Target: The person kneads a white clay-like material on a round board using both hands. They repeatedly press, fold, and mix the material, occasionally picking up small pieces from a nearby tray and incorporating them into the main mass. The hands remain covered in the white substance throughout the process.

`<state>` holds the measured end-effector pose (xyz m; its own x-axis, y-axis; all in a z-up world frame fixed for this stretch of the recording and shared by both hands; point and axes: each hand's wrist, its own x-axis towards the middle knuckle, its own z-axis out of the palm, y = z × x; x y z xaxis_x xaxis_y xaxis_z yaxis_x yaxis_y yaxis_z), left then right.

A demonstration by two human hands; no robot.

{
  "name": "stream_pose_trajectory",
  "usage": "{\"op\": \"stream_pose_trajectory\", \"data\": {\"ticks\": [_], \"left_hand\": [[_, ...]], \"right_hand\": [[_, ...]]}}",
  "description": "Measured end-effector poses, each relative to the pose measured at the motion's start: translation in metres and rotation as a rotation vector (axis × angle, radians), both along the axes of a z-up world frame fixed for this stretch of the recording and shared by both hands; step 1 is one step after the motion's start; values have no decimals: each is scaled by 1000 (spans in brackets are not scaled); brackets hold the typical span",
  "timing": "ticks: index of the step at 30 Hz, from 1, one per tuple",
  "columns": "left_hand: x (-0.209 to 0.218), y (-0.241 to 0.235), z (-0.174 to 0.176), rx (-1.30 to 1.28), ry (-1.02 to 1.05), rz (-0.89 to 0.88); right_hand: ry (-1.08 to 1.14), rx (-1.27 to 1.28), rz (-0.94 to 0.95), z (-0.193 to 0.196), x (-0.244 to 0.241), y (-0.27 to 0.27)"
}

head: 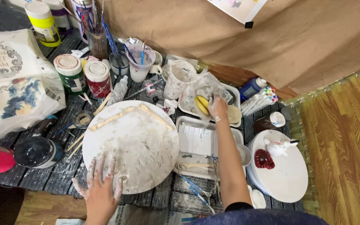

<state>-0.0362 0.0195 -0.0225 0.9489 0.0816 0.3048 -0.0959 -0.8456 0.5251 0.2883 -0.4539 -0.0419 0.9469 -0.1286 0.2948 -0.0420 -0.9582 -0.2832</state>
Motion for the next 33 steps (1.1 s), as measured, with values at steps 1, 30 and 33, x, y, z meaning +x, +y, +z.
{"op": "stream_pose_trajectory", "data": {"ticks": [1,30,33], "left_hand": [[-2,2,-2,-2,1,-10],[-7,5,15,36,-29,-9],[-9,4,20,34,-34,-12]], "right_hand": [[34,-6,0,-7,-3,-5],[-76,476,925,84,-161,200],[377,169,595,55,-184,217]]}}
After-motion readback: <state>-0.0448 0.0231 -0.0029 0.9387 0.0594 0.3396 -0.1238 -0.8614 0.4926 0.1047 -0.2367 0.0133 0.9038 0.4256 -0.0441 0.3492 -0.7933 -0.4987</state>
